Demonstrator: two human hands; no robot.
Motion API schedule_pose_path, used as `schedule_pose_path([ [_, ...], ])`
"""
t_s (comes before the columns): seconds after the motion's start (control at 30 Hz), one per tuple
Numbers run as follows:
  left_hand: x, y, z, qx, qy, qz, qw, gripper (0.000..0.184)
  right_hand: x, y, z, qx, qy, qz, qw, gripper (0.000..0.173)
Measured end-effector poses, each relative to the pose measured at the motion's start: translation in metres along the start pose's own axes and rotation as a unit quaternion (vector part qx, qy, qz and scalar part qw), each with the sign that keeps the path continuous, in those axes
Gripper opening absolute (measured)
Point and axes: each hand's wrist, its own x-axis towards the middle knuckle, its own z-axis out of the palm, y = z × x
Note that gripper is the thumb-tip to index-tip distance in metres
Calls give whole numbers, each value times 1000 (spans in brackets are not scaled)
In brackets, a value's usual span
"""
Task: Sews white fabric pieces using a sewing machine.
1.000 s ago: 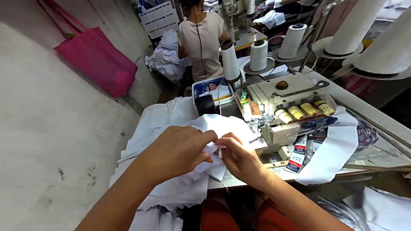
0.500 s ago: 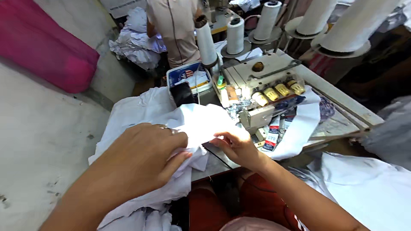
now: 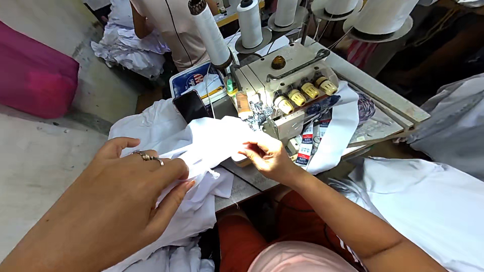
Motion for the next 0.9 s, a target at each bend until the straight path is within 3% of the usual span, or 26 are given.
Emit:
schedule_pose_path([
  [0.3, 6, 5, -7, 41, 26, -10, 999, 36, 7, 2, 2, 49, 27, 40, 998, 10],
  [0.4, 18, 5, -14, 39, 39, -13, 998, 31, 9, -7, -13, 145, 14, 138, 980, 4],
  [0.43, 23, 4, -16, 30, 36, -25, 999, 30, 9, -13, -21, 176, -5, 180, 968, 9],
  [0.5, 33, 1, -11, 2, 43, -44, 998, 37, 1, -19, -34, 205, -36, 221, 953, 10],
  [0.57, 38, -9, 11, 14, 76, -26, 997, 46, -15, -18, -41, 211, -42, 226, 950, 3],
  [0.7, 49, -18, 40, 46, 65, -17, 997, 51, -44, -13, -40, 194, -12, 200, 960, 16],
  [0.9, 58, -17, 57, 41, 77, -27, 996, 45, -47, -3, -34, 183, 12, 186, 965, 12],
])
